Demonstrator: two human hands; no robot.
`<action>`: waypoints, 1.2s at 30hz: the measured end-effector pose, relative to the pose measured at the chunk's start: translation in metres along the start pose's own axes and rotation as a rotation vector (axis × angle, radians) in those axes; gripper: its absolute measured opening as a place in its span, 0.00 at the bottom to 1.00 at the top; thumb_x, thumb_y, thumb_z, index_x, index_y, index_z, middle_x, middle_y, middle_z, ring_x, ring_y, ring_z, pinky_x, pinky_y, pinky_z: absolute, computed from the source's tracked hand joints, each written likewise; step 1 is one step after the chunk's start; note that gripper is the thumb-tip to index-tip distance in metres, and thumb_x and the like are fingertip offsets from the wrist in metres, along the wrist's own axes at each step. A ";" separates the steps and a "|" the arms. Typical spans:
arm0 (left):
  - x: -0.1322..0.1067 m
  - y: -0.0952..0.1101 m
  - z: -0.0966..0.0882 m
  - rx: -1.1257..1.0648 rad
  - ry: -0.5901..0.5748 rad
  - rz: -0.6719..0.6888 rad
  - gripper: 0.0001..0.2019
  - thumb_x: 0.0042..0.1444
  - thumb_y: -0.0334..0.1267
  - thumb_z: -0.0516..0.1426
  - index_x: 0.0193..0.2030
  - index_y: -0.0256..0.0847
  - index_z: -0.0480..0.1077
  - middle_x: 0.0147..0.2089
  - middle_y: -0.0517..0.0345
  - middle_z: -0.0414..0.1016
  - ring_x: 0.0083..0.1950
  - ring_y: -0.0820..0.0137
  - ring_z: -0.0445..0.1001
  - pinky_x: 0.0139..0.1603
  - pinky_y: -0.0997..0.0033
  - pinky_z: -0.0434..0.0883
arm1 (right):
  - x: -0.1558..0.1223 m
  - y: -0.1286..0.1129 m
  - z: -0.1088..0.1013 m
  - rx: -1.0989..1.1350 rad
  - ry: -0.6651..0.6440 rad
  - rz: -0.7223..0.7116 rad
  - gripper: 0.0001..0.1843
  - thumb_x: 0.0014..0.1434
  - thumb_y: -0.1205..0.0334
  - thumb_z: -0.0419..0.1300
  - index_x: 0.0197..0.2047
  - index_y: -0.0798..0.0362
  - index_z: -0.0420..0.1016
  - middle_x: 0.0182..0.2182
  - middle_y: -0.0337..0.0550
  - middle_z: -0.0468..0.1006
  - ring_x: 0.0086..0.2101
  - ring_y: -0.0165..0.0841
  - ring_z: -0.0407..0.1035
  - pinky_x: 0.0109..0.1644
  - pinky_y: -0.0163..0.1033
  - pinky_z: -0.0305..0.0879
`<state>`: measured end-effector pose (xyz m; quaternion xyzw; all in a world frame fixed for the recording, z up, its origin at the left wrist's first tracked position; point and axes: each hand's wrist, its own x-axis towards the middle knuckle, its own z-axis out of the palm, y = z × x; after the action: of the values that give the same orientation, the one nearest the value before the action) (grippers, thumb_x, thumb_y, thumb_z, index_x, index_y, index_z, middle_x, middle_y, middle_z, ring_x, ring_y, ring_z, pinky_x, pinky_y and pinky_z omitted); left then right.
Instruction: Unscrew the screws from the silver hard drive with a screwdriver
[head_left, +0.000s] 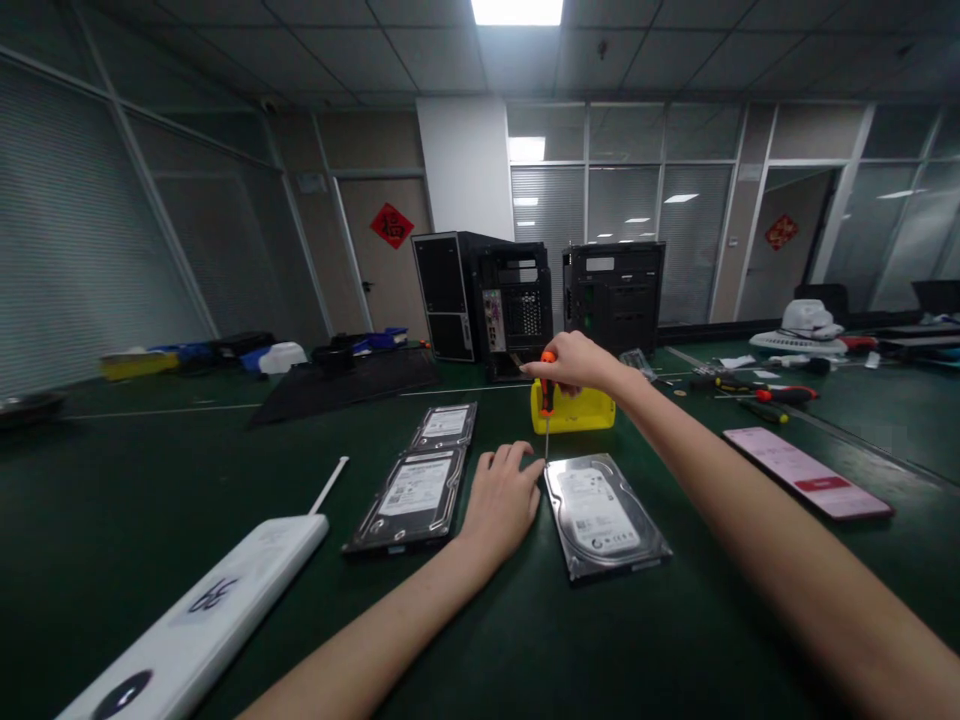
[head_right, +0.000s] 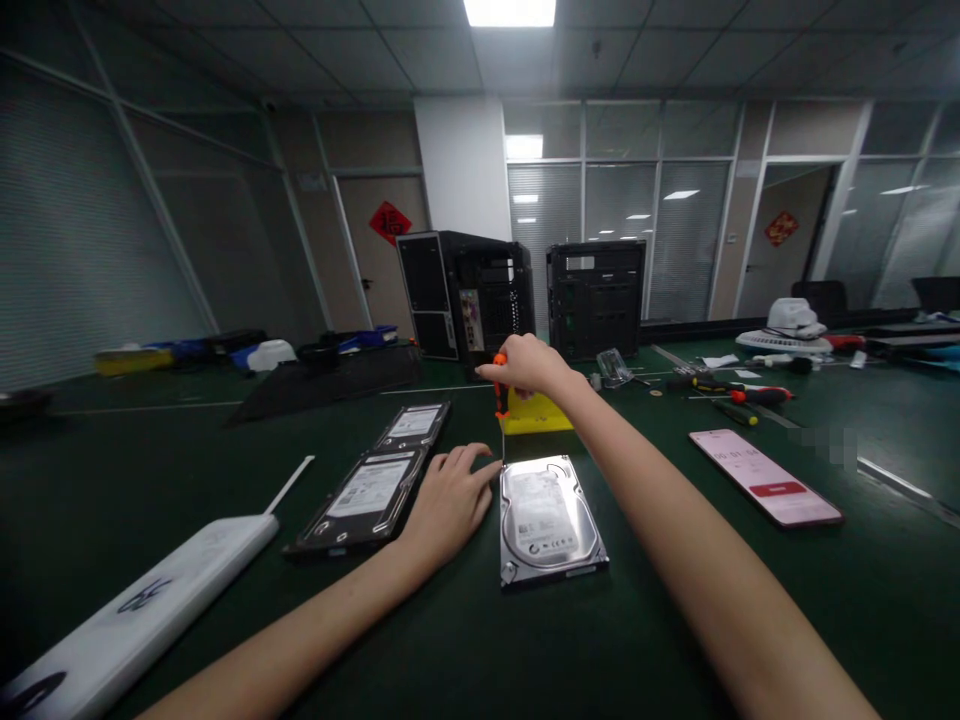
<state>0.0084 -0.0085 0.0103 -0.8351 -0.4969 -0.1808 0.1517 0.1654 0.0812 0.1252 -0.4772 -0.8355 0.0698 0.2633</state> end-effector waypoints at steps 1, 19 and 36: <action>-0.001 -0.001 0.002 -0.018 0.008 -0.003 0.14 0.54 0.31 0.47 0.47 0.44 0.66 0.51 0.53 0.61 0.51 0.60 0.59 0.48 0.60 0.56 | -0.001 -0.001 0.000 -0.091 0.066 0.001 0.24 0.51 0.43 0.52 0.23 0.58 0.69 0.20 0.50 0.74 0.24 0.37 0.71 0.28 0.39 0.66; -0.002 -0.011 0.011 -0.123 -0.022 -0.006 0.17 0.56 0.33 0.47 0.53 0.45 0.61 0.50 0.53 0.60 0.51 0.62 0.60 0.48 0.61 0.59 | 0.004 0.014 -0.021 -0.146 0.384 0.133 0.29 0.52 0.38 0.45 0.25 0.57 0.69 0.26 0.55 0.73 0.34 0.43 0.70 0.36 0.43 0.62; -0.004 -0.009 0.001 -0.100 -0.028 0.036 0.20 0.54 0.29 0.48 0.54 0.44 0.59 0.52 0.52 0.59 0.52 0.63 0.60 0.49 0.61 0.60 | 0.016 0.069 0.022 0.232 0.092 0.145 0.24 0.56 0.44 0.46 0.29 0.57 0.66 0.17 0.37 0.67 0.15 0.23 0.60 0.18 0.27 0.56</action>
<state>-0.0012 -0.0071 0.0082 -0.8528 -0.4742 -0.1911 0.1062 0.1998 0.1343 0.0868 -0.5051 -0.7724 0.1629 0.3489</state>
